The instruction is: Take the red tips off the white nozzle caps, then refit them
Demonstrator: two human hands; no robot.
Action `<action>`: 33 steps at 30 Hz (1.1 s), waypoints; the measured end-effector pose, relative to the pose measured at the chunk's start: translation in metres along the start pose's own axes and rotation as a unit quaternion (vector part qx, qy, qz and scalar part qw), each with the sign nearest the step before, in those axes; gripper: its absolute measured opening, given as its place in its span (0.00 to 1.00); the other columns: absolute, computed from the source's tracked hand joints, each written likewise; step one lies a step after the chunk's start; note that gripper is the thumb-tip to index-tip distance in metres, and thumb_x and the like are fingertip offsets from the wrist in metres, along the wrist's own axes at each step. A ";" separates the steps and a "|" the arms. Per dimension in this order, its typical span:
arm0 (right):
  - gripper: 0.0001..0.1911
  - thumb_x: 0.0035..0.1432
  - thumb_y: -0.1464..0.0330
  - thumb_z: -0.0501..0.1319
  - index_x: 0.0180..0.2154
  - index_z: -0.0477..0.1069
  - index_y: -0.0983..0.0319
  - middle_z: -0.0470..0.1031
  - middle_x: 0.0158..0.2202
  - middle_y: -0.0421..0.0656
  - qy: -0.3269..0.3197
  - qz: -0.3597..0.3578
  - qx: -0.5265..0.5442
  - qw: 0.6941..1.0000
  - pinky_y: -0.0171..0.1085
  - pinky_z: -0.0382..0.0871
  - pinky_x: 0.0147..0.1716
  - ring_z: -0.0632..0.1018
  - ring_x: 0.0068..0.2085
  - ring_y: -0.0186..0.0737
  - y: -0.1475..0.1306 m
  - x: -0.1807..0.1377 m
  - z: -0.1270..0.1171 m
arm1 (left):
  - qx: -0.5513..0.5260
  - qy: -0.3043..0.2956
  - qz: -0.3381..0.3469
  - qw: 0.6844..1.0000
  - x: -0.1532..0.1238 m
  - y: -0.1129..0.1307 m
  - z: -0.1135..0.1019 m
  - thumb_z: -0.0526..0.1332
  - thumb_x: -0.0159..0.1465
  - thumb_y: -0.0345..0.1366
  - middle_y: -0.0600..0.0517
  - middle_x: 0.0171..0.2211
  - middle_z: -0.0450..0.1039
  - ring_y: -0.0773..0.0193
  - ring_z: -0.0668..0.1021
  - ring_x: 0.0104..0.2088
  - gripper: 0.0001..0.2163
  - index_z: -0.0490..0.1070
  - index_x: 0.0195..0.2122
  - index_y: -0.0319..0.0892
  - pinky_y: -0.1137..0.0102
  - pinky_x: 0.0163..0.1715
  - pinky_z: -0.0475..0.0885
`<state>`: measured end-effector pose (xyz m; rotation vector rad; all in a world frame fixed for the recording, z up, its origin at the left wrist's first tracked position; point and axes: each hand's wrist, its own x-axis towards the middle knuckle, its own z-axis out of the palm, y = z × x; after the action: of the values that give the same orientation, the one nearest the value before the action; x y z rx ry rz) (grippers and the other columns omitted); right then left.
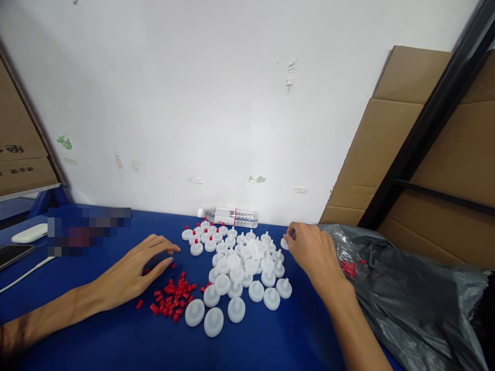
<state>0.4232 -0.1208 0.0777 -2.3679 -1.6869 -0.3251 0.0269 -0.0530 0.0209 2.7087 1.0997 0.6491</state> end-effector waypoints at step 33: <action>0.18 0.71 0.62 0.53 0.36 0.78 0.60 0.81 0.29 0.49 0.167 -0.077 -0.002 0.983 0.41 0.62 0.32 0.80 0.30 0.49 -0.026 -0.009 -0.002 | -0.006 0.031 -0.021 0.999 0.013 -0.001 -0.008 0.55 0.74 0.44 0.52 0.37 0.75 0.56 0.75 0.40 0.11 0.71 0.41 0.45 0.64 0.42 0.70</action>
<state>0.3959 -0.1217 0.0775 -2.0466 -1.7061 -0.7088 0.0305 -0.0435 0.0322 2.6648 1.1585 0.7358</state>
